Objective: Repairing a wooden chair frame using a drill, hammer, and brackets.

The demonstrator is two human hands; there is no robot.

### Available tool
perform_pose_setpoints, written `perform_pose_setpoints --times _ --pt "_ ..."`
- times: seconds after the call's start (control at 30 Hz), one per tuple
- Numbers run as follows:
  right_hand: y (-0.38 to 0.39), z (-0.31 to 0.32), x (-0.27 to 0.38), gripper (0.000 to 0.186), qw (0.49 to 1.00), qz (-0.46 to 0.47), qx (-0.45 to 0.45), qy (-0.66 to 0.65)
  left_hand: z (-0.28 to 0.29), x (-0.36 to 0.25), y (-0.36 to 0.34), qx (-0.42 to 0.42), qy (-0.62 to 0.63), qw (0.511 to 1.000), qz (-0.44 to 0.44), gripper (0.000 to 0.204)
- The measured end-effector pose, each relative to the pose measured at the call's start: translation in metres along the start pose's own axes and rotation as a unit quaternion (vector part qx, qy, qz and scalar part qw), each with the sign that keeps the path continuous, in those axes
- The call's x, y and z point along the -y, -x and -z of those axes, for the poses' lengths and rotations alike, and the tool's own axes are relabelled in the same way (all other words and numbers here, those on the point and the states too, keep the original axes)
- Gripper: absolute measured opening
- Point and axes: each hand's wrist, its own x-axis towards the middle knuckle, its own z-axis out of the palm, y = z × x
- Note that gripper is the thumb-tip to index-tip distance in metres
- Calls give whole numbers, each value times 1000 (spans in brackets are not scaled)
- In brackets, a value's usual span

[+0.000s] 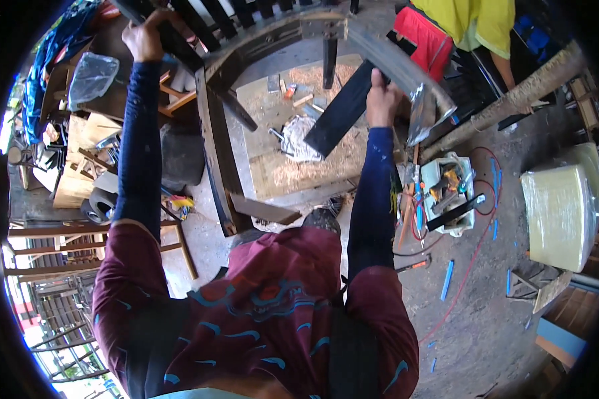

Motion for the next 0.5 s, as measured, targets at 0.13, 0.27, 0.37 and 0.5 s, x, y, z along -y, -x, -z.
perform_pose_setpoints --times 0.13,0.27,0.37,0.5 --pt "10 -26 -42 56 986 -150 -2 77 -70 16 25 -56 120 991 -23 23" --pt "23 -39 -63 51 993 -107 5 40 -95 23 34 -35 374 908 187 14" --pt "27 -57 -69 49 992 -113 -33 50 -105 27 38 -60 320 941 96 10" --pt "29 -76 -69 52 991 -121 -60 -18 -123 32 42 -77 502 821 261 8"
